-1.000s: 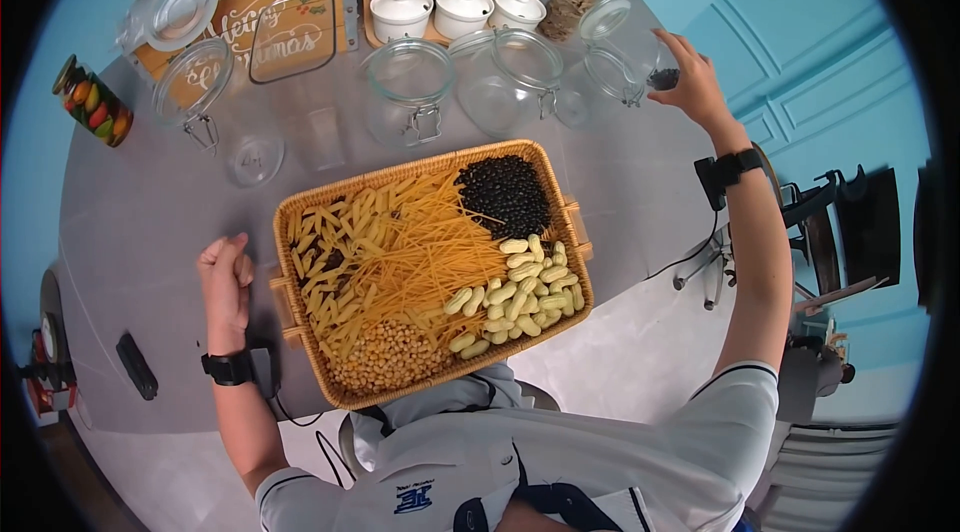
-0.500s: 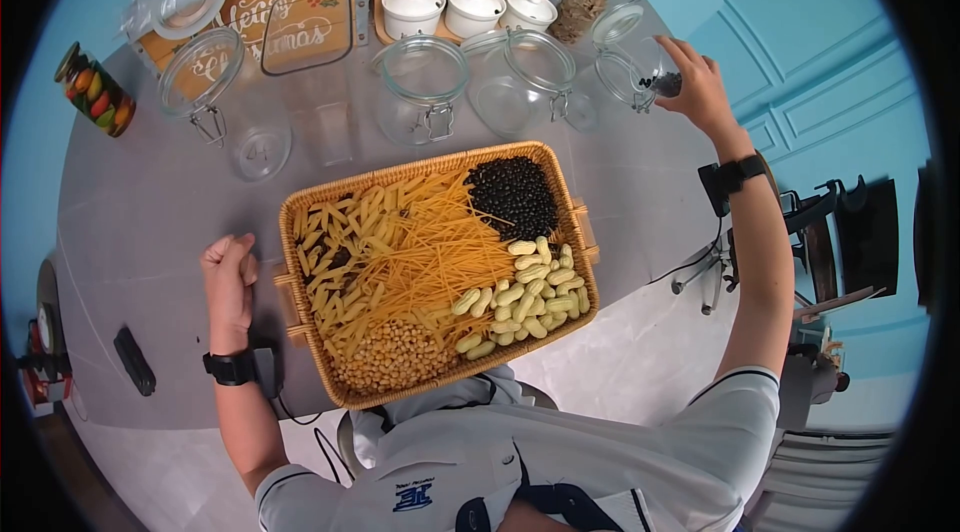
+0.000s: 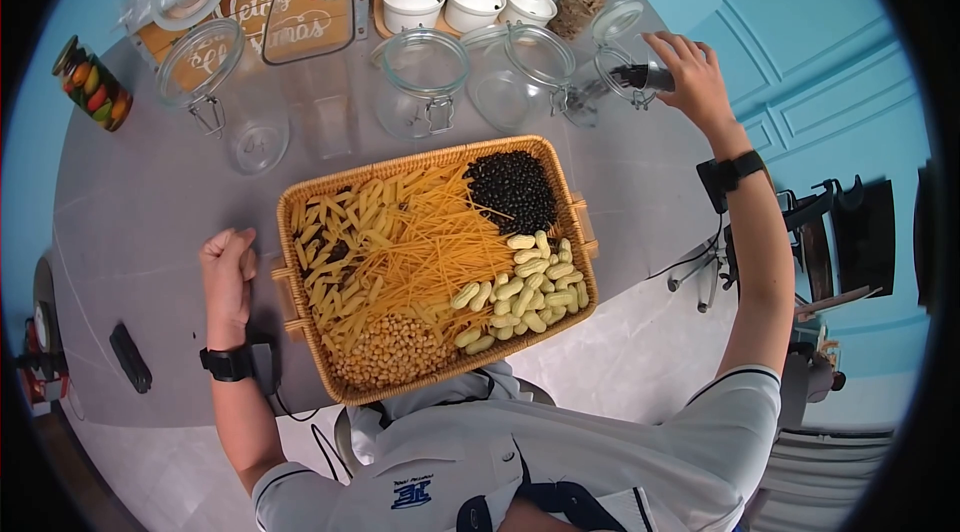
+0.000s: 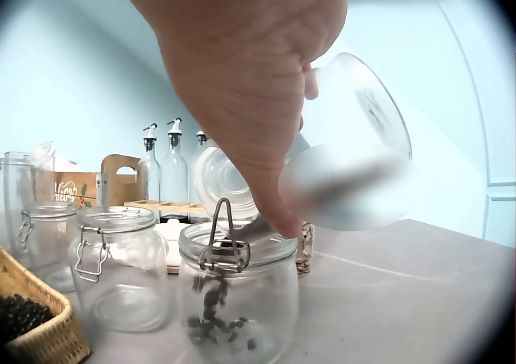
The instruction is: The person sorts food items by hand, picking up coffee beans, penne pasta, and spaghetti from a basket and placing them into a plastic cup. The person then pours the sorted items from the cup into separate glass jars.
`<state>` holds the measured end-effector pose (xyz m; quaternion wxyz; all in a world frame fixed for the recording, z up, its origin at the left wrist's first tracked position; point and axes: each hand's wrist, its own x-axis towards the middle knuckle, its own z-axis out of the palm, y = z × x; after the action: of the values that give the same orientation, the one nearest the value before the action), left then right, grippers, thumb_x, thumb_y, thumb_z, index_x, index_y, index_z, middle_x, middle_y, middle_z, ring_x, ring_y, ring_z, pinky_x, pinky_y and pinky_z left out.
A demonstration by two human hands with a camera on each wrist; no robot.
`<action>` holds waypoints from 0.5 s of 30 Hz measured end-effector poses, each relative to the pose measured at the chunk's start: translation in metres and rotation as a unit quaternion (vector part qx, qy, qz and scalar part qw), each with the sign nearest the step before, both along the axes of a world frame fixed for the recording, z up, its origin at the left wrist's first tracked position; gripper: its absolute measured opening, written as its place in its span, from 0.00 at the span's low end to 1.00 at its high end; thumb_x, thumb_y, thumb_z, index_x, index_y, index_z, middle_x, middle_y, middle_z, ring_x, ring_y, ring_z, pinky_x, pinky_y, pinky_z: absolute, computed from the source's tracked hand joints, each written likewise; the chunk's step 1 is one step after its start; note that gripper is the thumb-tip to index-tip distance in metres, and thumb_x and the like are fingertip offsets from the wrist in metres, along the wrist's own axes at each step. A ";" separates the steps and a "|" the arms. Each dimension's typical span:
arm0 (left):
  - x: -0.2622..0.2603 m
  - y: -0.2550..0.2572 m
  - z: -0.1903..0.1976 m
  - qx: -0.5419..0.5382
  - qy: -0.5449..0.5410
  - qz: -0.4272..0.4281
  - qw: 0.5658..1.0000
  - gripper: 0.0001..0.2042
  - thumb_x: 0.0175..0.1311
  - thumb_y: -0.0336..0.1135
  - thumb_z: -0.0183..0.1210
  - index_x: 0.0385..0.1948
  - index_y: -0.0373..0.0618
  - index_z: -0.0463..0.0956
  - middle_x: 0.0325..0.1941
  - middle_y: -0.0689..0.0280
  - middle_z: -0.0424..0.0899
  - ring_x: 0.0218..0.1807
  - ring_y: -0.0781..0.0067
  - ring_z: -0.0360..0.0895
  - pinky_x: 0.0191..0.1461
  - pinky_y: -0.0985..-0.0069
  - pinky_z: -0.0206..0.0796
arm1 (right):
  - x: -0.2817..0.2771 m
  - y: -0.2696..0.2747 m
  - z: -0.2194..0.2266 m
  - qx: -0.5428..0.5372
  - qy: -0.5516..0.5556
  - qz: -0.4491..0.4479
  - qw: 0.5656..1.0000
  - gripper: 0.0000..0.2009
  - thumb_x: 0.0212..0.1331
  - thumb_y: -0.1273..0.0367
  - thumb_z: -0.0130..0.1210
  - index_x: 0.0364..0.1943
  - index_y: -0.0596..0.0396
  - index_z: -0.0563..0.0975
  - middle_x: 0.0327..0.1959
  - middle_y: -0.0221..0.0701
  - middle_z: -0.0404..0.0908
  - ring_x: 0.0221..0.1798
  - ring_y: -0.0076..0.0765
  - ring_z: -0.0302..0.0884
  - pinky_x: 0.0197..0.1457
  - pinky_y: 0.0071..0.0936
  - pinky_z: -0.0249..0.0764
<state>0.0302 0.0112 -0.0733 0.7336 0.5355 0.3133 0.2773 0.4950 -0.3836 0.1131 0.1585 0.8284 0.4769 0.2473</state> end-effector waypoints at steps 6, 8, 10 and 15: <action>-0.001 0.000 0.002 0.004 0.000 -0.005 1.000 0.24 0.66 0.25 0.57 0.13 0.54 0.53 0.12 0.79 0.54 0.16 0.86 0.45 0.22 0.78 0.38 | 0.000 0.002 -0.002 -0.012 -0.023 0.005 1.000 0.49 0.35 0.74 0.75 0.70 0.35 0.66 0.64 0.25 0.72 0.67 0.36 0.70 0.71 0.44 0.64; 0.000 -0.001 0.004 0.008 0.005 -0.002 1.000 0.23 0.66 0.25 0.57 0.13 0.53 0.54 0.12 0.78 0.54 0.16 0.86 0.46 0.22 0.78 0.39 | -0.001 0.004 -0.002 -0.018 -0.039 0.010 0.999 0.49 0.35 0.73 0.76 0.70 0.35 0.66 0.65 0.25 0.72 0.67 0.36 0.69 0.71 0.44 0.63; 0.000 -0.002 0.005 0.009 0.009 -0.002 1.000 0.23 0.65 0.25 0.57 0.13 0.53 0.54 0.12 0.78 0.55 0.16 0.86 0.46 0.22 0.78 0.39 | -0.002 0.005 -0.002 -0.027 -0.060 0.017 0.998 0.49 0.35 0.73 0.76 0.70 0.34 0.66 0.65 0.25 0.72 0.68 0.37 0.68 0.72 0.45 0.63; 0.000 -0.004 0.007 0.010 0.016 0.000 1.000 0.23 0.65 0.25 0.58 0.13 0.53 0.55 0.12 0.78 0.55 0.16 0.86 0.47 0.22 0.78 0.40 | -0.007 0.010 0.000 -0.060 -0.148 0.027 0.987 0.48 0.37 0.72 0.75 0.70 0.33 0.66 0.66 0.25 0.72 0.70 0.38 0.66 0.73 0.45 0.62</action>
<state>0.0303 0.0076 -0.0661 0.7233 0.5472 0.3217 0.2719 0.4880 -0.3738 0.1134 0.2700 0.7586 0.4846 0.3419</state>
